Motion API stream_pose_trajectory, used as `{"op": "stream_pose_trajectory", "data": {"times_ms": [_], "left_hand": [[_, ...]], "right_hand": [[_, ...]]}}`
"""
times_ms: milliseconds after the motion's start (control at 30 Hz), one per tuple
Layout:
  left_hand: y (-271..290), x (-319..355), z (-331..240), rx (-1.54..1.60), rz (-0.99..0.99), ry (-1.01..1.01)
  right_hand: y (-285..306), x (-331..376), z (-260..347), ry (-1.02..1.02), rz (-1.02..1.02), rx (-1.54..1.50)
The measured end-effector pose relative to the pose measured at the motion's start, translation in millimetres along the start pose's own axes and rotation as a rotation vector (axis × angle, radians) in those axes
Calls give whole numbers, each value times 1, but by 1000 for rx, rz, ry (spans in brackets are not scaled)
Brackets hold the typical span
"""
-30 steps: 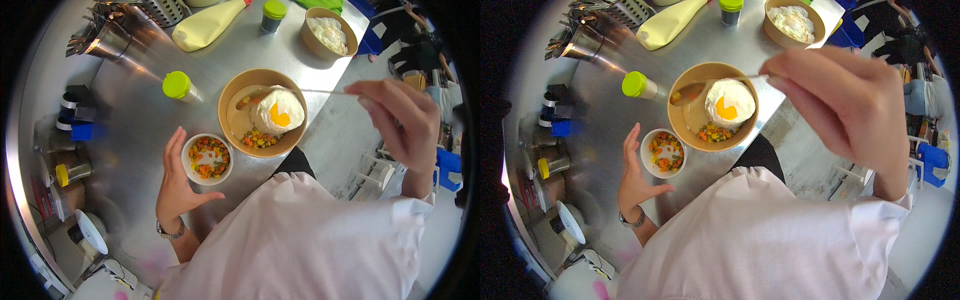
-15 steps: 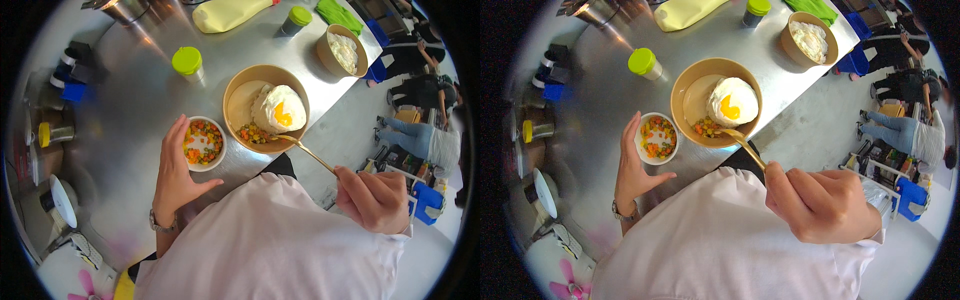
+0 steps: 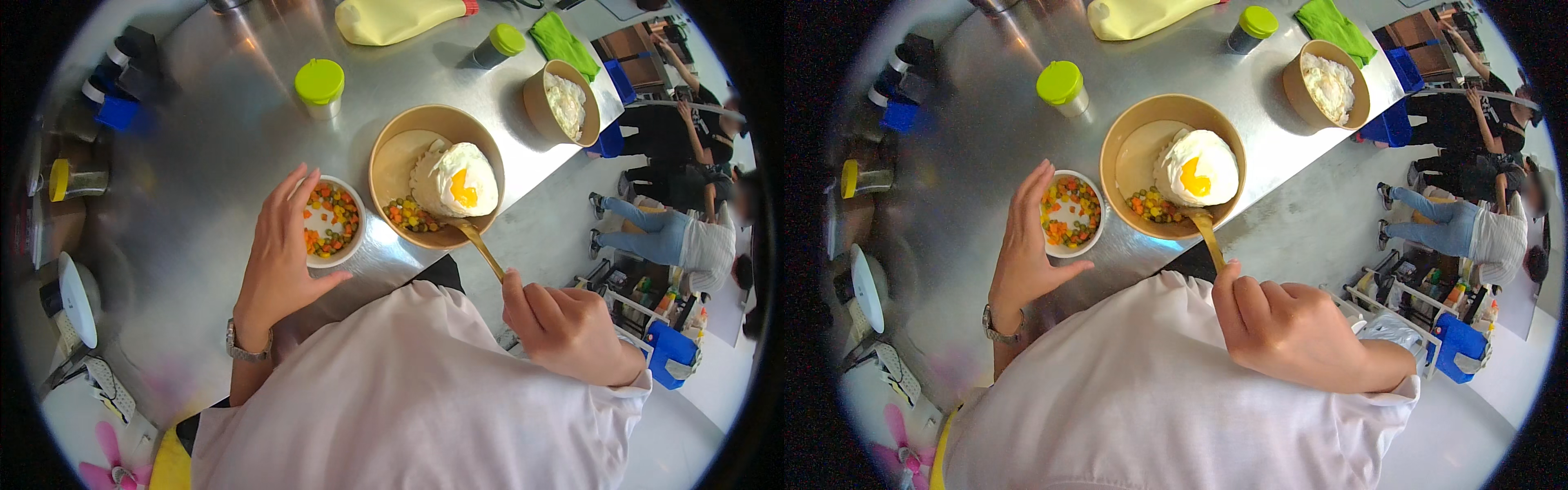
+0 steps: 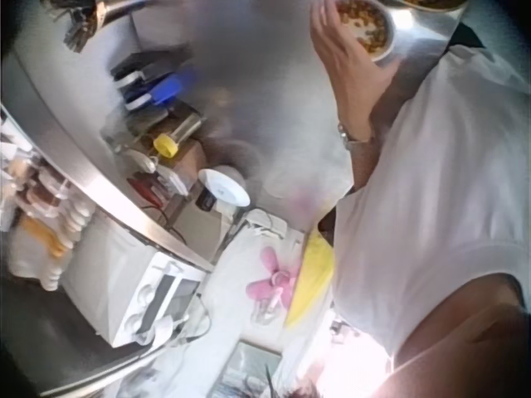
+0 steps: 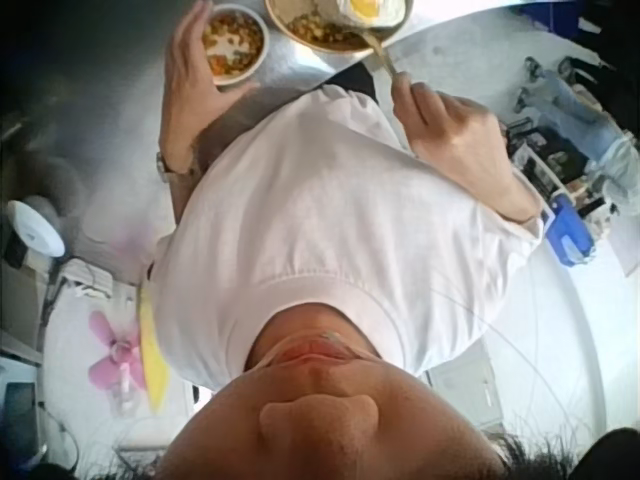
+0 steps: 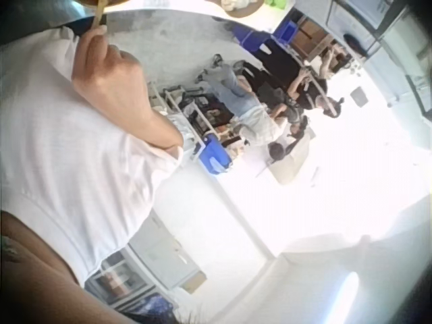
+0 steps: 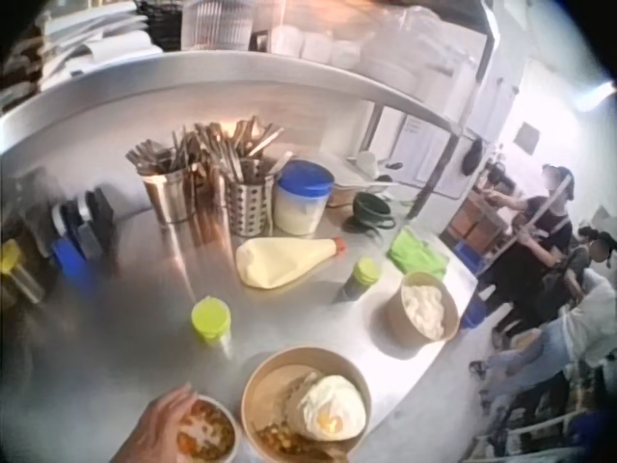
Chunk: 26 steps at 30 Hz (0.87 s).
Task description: The person retrieves mixed vegetables from a microwave and places them into a paper bowl. They then add a fried egg on top of rice already in the bowl and finish by adding more mixed vegetables.
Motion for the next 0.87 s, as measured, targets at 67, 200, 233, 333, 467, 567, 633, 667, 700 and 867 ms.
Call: {"op": "stream_pose_trajectory", "data": {"times_ms": [67,200,233,333,467,567,633,667,700,867], "left_hand": [[1,-1,0,0,-2,-5],[0,-1,1,7,-5,10],[-1,1,2,2,0,27],[0,2,8,42,-81,50],[-8,12,18,117,-189,110],[-17,14,21,110,-251,82],[-20,15,20,80,-281,106],[-18,14,17,48,-282,99],[-18,15,14,17,-276,109],[-21,11,14,88,-139,125]], "right_hand": [[0,-2,-1,17,7,16],[3,-3,-1,53,66,-3],[3,-3,-1,61,114,-28],[16,-5,-5,7,-65,-86],[28,-2,-12,-178,-276,-122],[33,1,-21,-310,-385,-288],[28,-1,-26,-440,-406,-520],[25,-6,-31,-422,-423,-587],[23,-12,-36,-396,-443,-650],[16,-36,-53,-337,-444,-751]]}}
Point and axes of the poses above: each hand's wrist, its own x-axis away from the middle knuckle, its own y-axis out of the back of the hand, z = x × y, the point moved 4 cm from there along -x, towards the middle knuckle, and after that the axes turned 12 degrees about z, right-handed, at the moved point
